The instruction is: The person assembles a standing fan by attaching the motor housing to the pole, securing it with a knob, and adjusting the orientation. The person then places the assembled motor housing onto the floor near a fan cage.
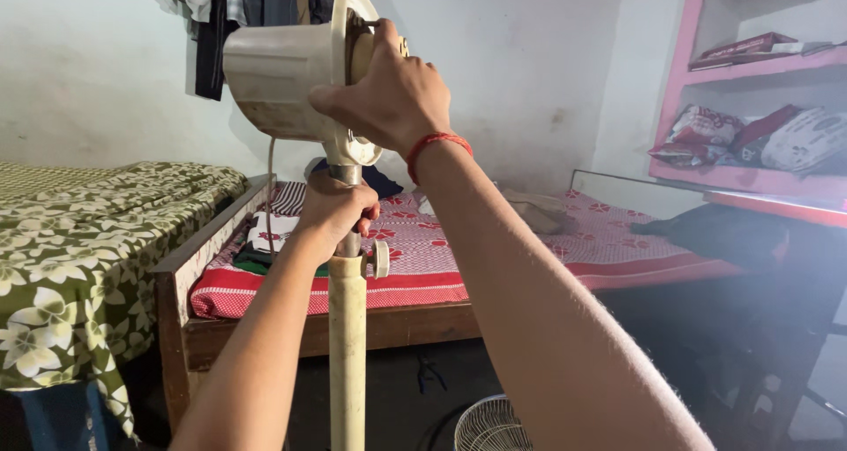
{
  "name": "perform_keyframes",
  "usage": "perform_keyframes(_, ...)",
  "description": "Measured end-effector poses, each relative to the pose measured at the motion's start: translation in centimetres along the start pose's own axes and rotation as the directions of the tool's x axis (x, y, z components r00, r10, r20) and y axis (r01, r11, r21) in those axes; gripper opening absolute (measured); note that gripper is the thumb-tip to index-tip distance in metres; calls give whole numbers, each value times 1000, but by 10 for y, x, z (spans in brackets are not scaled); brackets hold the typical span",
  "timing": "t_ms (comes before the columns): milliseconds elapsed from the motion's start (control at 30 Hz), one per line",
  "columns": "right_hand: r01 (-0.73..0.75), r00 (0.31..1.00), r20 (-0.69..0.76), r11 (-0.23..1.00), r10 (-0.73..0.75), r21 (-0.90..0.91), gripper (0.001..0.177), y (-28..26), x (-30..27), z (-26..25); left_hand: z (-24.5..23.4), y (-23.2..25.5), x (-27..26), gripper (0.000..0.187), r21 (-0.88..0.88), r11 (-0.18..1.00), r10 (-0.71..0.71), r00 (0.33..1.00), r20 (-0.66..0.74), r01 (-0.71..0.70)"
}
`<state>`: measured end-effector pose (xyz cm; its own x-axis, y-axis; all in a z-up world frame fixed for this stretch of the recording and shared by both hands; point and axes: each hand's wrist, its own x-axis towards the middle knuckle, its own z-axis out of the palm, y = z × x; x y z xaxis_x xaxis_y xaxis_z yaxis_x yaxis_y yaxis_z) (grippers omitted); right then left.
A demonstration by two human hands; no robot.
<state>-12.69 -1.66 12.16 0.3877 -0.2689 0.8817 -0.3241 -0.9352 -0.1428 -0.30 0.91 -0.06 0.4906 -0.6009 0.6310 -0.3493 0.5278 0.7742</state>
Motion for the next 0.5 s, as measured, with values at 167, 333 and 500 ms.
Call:
perform_keyframes(167,253,947,32,807,-318,534,87,43,13,9,-3,10,-8,7,37,999,9,1000,5,-9)
perform_keyframes(333,128,896,154,575,-416,808,86,78,24,10,-1,15,-12,8,-5,1000,21,999,42,-20)
perform_keyframes(500,27,858,217,463,-466,886,95,106,35,23,-4,12,-9,6,64,998,-25,999,31,23)
